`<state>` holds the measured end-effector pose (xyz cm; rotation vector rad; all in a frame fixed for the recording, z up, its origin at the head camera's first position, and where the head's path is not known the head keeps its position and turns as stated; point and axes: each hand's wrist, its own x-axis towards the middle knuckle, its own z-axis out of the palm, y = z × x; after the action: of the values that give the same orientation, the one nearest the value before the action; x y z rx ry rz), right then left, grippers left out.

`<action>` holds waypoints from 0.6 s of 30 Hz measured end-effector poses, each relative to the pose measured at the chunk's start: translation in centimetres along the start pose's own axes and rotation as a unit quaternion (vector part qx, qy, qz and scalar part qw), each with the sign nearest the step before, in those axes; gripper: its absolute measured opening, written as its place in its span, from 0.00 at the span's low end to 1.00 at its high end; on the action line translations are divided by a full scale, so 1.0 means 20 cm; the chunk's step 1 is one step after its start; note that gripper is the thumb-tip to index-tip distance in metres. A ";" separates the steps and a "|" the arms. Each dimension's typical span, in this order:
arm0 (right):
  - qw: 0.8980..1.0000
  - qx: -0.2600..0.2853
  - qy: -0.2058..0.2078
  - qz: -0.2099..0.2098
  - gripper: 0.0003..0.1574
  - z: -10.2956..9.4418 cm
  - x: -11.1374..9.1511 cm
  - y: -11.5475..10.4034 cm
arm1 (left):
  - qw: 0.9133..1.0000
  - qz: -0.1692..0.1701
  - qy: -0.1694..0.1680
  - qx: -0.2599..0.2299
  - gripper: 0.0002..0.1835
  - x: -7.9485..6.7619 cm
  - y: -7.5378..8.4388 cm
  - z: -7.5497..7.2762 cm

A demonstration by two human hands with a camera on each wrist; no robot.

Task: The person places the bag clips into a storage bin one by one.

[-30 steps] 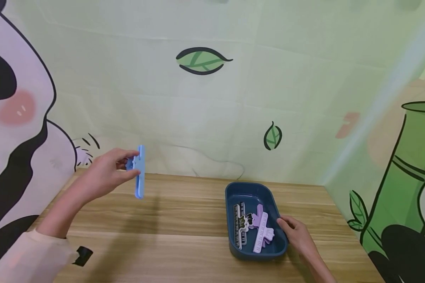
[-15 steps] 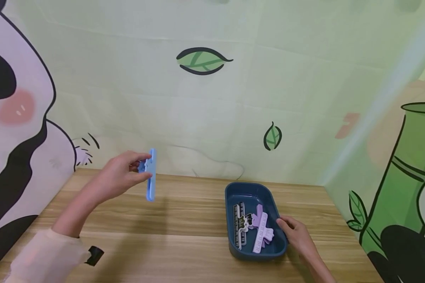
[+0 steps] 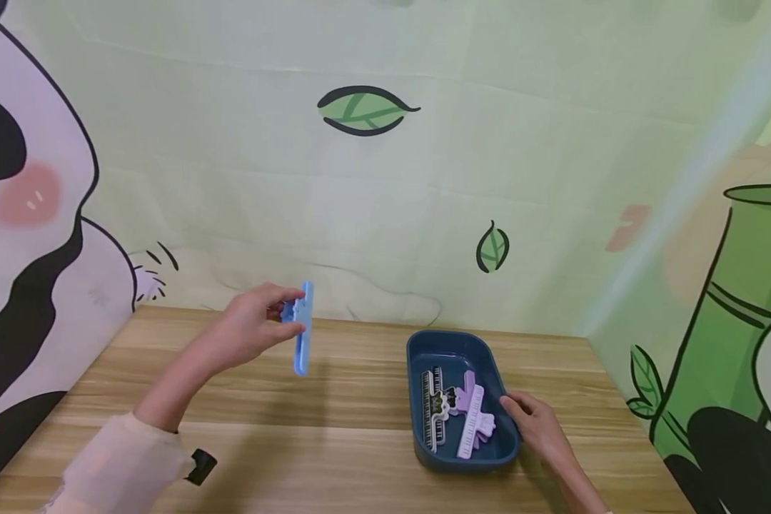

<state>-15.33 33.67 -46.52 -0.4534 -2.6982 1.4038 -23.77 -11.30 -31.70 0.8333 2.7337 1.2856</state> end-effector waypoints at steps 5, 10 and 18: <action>1.000 -0.001 -0.001 0.002 0.29 0.00 0.00 0.00 | 1.000 -0.002 -0.011 -0.007 0.27 0.01 0.01 0.05; 1.000 -0.002 0.000 0.005 0.28 0.00 0.00 0.00 | 1.000 -0.008 -0.020 -0.011 0.28 0.03 0.01 0.09; 1.000 -0.001 0.001 0.003 0.29 -0.01 0.00 0.00 | 0.999 0.004 -0.029 -0.025 0.28 0.06 0.04 0.15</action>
<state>-15.27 33.79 -46.44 -0.4630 -2.6991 1.4001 -23.72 -8.29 -32.88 0.8633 2.6449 1.3047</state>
